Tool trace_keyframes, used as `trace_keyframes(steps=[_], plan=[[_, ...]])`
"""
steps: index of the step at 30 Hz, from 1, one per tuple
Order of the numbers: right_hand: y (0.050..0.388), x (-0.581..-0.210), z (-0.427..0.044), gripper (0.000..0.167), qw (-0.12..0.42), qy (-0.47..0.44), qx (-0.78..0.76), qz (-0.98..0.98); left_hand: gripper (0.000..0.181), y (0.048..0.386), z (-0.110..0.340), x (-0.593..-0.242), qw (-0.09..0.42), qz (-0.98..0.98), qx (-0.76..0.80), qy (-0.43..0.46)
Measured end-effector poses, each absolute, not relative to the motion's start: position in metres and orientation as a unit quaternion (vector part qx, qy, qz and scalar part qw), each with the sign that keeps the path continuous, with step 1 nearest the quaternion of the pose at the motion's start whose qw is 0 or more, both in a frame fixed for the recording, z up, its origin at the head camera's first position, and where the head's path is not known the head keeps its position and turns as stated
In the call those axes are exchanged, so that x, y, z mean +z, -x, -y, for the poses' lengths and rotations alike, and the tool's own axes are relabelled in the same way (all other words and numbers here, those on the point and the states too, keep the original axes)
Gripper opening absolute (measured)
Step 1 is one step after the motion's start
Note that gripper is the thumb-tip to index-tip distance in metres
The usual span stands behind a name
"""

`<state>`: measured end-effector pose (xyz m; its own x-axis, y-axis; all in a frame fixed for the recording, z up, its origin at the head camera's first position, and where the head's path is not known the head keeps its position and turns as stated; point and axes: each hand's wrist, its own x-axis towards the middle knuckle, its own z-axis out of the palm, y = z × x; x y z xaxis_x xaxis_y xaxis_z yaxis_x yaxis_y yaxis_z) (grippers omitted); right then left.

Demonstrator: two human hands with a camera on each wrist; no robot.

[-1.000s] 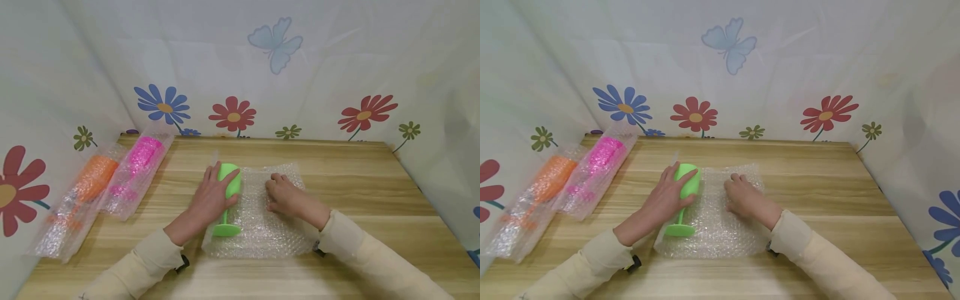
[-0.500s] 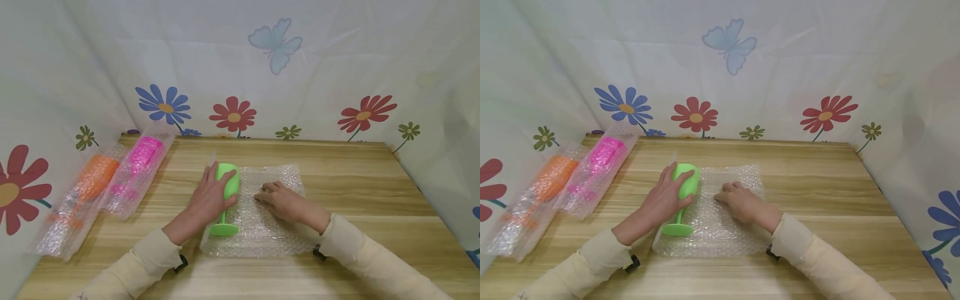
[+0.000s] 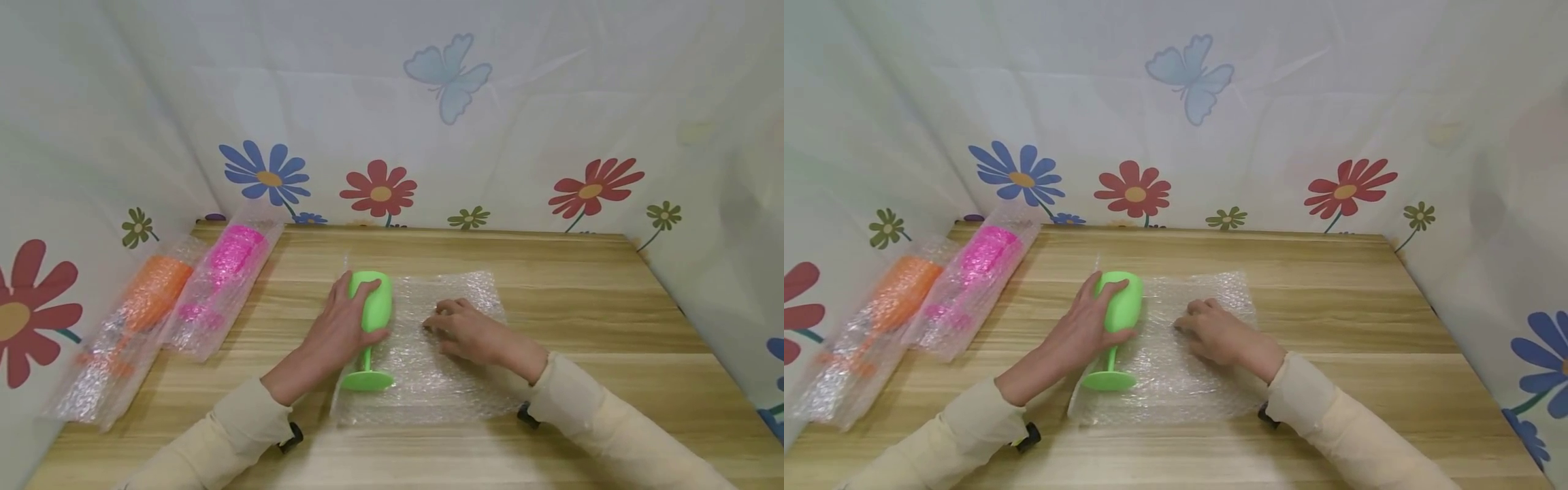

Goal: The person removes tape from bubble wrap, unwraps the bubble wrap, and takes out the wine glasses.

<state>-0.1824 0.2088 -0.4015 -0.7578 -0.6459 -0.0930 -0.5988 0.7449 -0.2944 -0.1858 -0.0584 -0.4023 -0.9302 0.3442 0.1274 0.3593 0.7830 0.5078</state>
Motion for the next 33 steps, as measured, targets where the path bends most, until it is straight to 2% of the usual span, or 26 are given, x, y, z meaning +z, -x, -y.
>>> trace_keyframes(steps=[10, 19, 21, 27, 33], plan=[[0.181, -0.399, -0.220, 0.042, 0.107, 0.330, -0.137, -0.928, 0.091, 0.183, 0.055, -0.399, 0.004, 0.946, -0.277, 0.166], [0.182, -0.402, -0.206, 0.036, 0.079, 0.288, -0.102, -0.949, 0.089, 0.184, 0.061, -0.397, 0.047, 0.956, -0.238, 0.163], [0.183, -0.403, -0.201, 0.040, 0.072, 0.270, -0.077, -0.957, 0.089, 0.184, 0.062, -0.396, 0.049, 0.957, -0.236, 0.163], [0.183, -0.405, -0.193, 0.058, 0.086, 0.241, -0.035, -0.966, 0.088, 0.184, 0.063, -0.394, 0.022, 0.952, -0.268, 0.148], [0.181, -0.405, -0.195, 0.053, 0.087, 0.247, -0.060, -0.963, 0.084, 0.183, 0.062, -0.392, 0.004, 0.949, -0.290, 0.121]])
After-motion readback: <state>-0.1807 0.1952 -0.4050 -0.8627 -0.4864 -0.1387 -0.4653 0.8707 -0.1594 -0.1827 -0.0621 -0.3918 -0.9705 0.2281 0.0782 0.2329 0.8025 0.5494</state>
